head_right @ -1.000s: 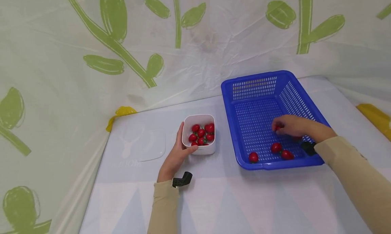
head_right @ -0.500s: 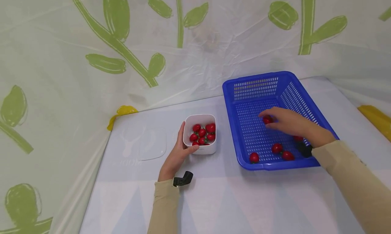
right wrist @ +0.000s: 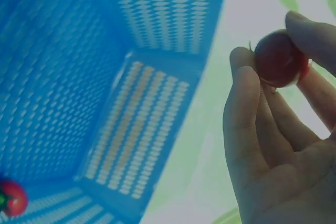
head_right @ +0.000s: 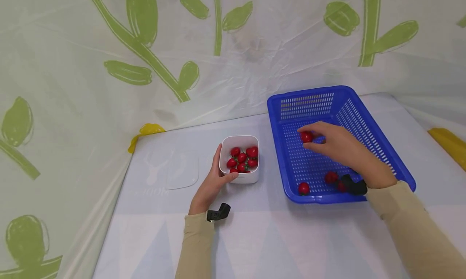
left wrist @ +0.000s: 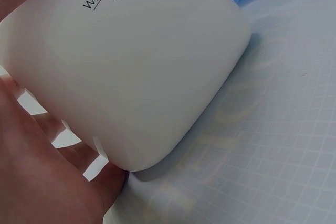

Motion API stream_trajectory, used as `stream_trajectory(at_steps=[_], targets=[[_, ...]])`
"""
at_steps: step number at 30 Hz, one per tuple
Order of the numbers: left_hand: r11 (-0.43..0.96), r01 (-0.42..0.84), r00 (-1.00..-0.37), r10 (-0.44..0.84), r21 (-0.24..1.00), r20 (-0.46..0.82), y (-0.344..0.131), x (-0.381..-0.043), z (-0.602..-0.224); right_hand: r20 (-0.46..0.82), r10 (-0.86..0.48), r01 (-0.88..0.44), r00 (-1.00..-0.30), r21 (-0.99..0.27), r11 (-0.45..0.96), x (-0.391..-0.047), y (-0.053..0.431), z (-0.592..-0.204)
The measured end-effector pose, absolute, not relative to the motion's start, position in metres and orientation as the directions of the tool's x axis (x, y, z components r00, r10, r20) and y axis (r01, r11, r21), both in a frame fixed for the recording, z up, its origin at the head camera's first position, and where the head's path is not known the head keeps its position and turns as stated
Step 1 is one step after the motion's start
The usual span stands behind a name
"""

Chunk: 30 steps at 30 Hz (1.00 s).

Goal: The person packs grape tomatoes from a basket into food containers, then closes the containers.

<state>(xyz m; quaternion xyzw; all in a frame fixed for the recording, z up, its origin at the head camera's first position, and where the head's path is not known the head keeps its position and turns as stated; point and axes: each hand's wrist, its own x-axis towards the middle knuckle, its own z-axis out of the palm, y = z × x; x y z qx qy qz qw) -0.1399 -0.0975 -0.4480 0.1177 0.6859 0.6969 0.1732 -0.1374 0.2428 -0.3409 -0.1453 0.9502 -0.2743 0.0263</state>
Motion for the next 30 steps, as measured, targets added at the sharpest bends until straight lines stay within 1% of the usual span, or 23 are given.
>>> stream_trajectory(at_steps=[4, 8, 12, 16, 20, 30], targets=[[0.005, -0.084, -0.910, 0.407, 0.996, -0.079, -0.097, -0.137, -0.440, 0.114, -0.266, -0.282, -0.957, -0.573, 0.770, -0.131, 0.228, -0.334], [-0.001, -0.087, -0.913, 0.401, 0.996, -0.079, -0.098, -0.137, -0.440, 0.159, -0.235, -0.282, -0.959, -0.634, 0.720, -0.128, 0.211, -0.333], [-0.003, -0.085, -0.913, 0.400, 0.996, -0.076, -0.099, -0.137, -0.439, 0.153, -0.213, -0.259, -0.965, -0.685, 0.681, -0.129, 0.196, -0.339], [-0.001, -0.087, -0.911, 0.404, 0.996, -0.079, -0.100, -0.137, -0.438, 0.116, -0.171, -0.199, -0.978, -0.758, 0.621, -0.128, 0.184, -0.346], [0.012, -0.088, -0.910, 0.406, 0.996, -0.085, -0.100, -0.137, -0.438, 0.091, -0.131, -0.151, -0.987, -0.803, 0.577, -0.123, 0.173, -0.348], [-0.012, -0.085, -0.920, 0.385, 0.996, -0.074, -0.099, -0.145, -0.464, 0.138, -0.104, -0.171, -0.985, -0.862, 0.476, -0.114, 0.146, -0.344]])
